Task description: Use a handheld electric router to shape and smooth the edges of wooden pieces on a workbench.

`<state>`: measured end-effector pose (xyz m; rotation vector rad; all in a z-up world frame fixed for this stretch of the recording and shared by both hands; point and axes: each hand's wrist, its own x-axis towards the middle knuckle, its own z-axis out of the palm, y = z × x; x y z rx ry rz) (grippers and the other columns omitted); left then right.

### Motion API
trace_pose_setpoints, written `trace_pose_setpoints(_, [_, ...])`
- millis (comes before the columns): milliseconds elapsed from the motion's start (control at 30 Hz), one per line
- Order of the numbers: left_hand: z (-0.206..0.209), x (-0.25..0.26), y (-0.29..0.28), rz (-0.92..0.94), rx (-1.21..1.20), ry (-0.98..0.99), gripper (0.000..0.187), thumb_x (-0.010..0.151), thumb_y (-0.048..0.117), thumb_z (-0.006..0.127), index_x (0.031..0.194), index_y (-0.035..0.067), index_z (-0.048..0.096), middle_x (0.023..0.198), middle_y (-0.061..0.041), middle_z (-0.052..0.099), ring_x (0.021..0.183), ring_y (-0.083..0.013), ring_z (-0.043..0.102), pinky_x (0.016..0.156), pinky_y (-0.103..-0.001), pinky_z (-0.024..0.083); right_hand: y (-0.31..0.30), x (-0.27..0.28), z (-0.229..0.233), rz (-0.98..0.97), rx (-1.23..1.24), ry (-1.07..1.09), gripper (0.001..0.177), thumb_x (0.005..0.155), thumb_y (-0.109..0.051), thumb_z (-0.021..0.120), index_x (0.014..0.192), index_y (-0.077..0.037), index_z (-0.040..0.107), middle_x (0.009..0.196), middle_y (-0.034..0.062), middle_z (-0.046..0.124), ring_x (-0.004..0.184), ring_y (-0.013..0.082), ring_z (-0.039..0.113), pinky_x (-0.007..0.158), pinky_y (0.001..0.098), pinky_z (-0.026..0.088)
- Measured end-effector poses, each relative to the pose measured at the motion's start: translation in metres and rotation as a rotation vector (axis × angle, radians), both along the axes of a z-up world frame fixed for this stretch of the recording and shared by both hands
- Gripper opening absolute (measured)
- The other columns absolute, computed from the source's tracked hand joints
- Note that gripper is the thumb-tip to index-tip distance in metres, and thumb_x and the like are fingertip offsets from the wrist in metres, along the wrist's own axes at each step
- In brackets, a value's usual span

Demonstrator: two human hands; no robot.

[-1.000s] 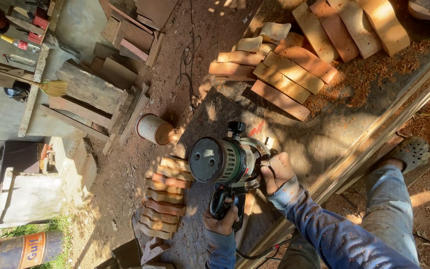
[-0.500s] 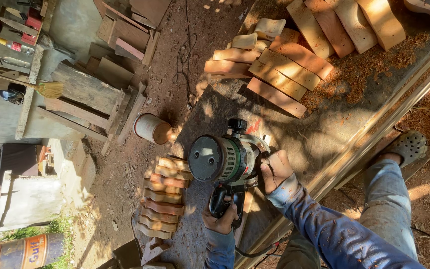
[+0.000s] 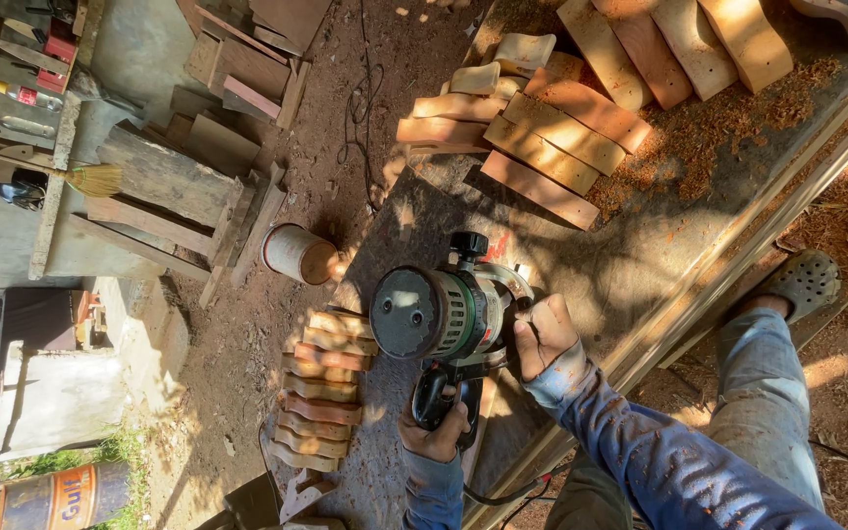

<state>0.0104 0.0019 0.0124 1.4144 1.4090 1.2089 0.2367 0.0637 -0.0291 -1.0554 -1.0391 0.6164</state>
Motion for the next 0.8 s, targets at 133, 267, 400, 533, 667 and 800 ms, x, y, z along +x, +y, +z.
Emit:
trace_pose_setpoints(133, [-0.004, -0.002, -0.001, 0.002, 0.042, 0.006, 0.030, 0.072, -0.003, 0.076, 0.102, -0.002, 0.074, 0.057, -0.011, 0.068, 0.039, -0.0158, 0.055, 0.040, -0.031, 0.047, -0.003, 0.000, -0.001, 0.005, -0.021, 0.006, 0.014, 0.095, -0.010, 0.057, 0.082, -0.003, 0.055, 0.084, 0.0078, 0.043, 0.076, 0.0209, 0.041, 0.068, 0.0308, 0.041])
trace_pose_setpoints(267, [-0.005, -0.002, -0.001, -0.003, 0.058, 0.002, 0.028, 0.072, -0.003, 0.075, 0.100, -0.001, 0.074, 0.057, -0.010, 0.068, 0.039, -0.0149, 0.055, 0.040, -0.031, 0.047, -0.004, 0.007, 0.014, 0.027, -0.011, 0.002, 0.013, 0.093, -0.004, 0.056, 0.080, -0.004, 0.053, 0.082, 0.0067, 0.042, 0.076, 0.0200, 0.039, 0.068, 0.0300, 0.041])
trace_pose_setpoints(400, [-0.013, -0.009, -0.003, 0.025, 0.037, -0.015, 0.030, 0.072, -0.003, 0.074, 0.102, -0.003, 0.074, 0.055, -0.010, 0.067, 0.040, -0.0155, 0.055, 0.041, -0.032, 0.048, -0.002, 0.006, 0.010, 0.025, -0.023, 0.001, 0.009, 0.093, -0.007, 0.058, 0.085, -0.004, 0.056, 0.085, 0.0077, 0.043, 0.074, 0.0201, 0.042, 0.066, 0.0297, 0.042])
trace_pose_setpoints(533, [-0.017, -0.014, -0.005, 0.005, 0.038, -0.034, 0.028, 0.076, -0.004, 0.077, 0.104, -0.001, 0.073, 0.060, -0.009, 0.069, 0.043, -0.0144, 0.057, 0.043, -0.030, 0.050, 0.003, 0.010, 0.017, 0.024, 0.087, -0.111, 0.019, 0.097, -0.011, 0.054, 0.079, -0.006, 0.055, 0.080, 0.0069, 0.045, 0.076, 0.0217, 0.040, 0.069, 0.0324, 0.039])
trace_pose_setpoints(667, [-0.020, -0.023, -0.006, -0.021, 0.030, -0.107, 0.032, 0.076, -0.010, 0.076, 0.106, -0.001, 0.073, 0.063, -0.012, 0.070, 0.043, -0.0176, 0.059, 0.043, -0.031, 0.050, 0.004, 0.008, 0.018, 0.051, 0.089, -0.093, 0.021, 0.098, -0.013, 0.054, 0.079, -0.005, 0.056, 0.084, 0.0091, 0.045, 0.074, 0.0228, 0.042, 0.068, 0.0317, 0.041])
trace_pose_setpoints(800, [-0.020, -0.025, -0.011, 0.035, 0.001, -0.143, 0.034, 0.075, -0.010, 0.078, 0.107, -0.002, 0.073, 0.063, -0.013, 0.071, 0.043, -0.0179, 0.059, 0.042, -0.031, 0.051, 0.004, 0.016, 0.038, 0.106, 0.119, -0.129, 0.030, 0.102, -0.020, 0.050, 0.076, -0.007, 0.055, 0.078, 0.0070, 0.047, 0.073, 0.0223, 0.043, 0.071, 0.0330, 0.042])
